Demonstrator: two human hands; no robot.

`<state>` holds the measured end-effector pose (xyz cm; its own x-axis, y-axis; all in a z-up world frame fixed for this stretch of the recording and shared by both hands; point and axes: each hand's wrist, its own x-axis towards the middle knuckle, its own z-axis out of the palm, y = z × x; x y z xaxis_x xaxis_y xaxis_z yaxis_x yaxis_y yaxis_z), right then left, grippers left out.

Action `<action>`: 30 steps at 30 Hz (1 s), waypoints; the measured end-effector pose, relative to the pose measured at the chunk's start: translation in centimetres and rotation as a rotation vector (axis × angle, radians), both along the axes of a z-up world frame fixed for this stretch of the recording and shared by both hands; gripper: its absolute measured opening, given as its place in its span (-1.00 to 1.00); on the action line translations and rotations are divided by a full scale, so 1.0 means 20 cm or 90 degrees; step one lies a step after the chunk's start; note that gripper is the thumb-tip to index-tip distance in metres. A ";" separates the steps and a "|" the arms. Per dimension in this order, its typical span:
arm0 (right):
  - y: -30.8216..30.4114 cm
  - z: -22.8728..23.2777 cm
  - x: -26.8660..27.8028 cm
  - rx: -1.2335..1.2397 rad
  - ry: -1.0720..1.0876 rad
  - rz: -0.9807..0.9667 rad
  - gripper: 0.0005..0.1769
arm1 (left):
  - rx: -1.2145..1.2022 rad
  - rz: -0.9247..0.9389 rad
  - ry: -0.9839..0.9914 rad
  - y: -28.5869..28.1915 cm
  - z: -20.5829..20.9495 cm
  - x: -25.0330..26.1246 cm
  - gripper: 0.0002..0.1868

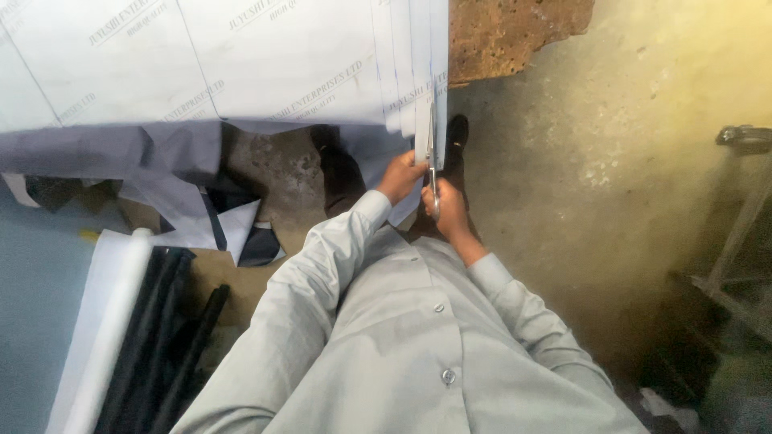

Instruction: The person uses large shears to cut a long sheet of white fabric laid on a workbench. They hold the fabric with one hand and cut along pre-marked lines with the other, separating sections of the material.

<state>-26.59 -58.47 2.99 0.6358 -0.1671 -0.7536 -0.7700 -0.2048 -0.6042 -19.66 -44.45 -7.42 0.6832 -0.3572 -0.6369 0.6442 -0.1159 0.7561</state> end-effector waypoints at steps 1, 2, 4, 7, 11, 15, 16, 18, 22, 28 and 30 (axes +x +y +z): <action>0.00 0.01 0.04 0.002 -0.008 0.005 -0.74 | -0.005 -0.002 0.001 0.00 -0.03 -0.01 -0.75; -0.01 0.02 0.06 0.004 -0.015 0.010 -0.76 | -0.009 -0.004 0.004 0.00 -0.05 -0.02 -0.76; -0.01 -0.01 0.06 0.006 -0.020 0.003 -0.77 | -0.003 -0.005 0.010 0.00 0.04 0.00 -0.74; 0.00 0.05 0.10 0.017 -0.024 -0.010 -0.78 | -0.001 -0.012 0.020 0.00 0.09 0.01 -0.74; 0.00 0.06 0.14 -0.001 0.011 -0.024 -0.76 | -0.003 0.005 0.023 0.00 0.07 0.00 -0.74; 0.01 0.08 0.19 0.003 0.003 -0.044 -0.73 | -0.011 0.001 0.009 0.01 0.08 0.01 -0.76; 0.01 0.06 0.19 0.005 -0.013 -0.045 -0.73 | -0.004 -0.005 -0.005 0.02 0.09 0.02 -0.76; 0.00 0.01 0.22 0.005 -0.030 -0.048 -0.71 | 0.003 -0.013 -0.021 0.03 0.07 0.01 -0.76; -0.02 -0.12 0.27 0.023 -0.065 -0.070 -0.70 | -0.010 0.009 -0.017 0.02 0.06 0.01 -0.76; -0.03 -0.19 0.39 -0.010 -0.050 -0.063 -0.73 | -0.033 0.041 0.006 0.02 0.06 -0.01 -0.76; -0.04 -0.25 0.41 -0.022 -0.043 -0.059 -0.71 | -0.026 0.026 -0.003 0.01 0.06 -0.01 -0.77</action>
<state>-18.35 -59.35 -2.07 0.6658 -0.2529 -0.7020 -0.7441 -0.1555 -0.6497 -19.85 -44.16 -6.24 0.7011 -0.3545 -0.6187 0.6437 -0.0586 0.7630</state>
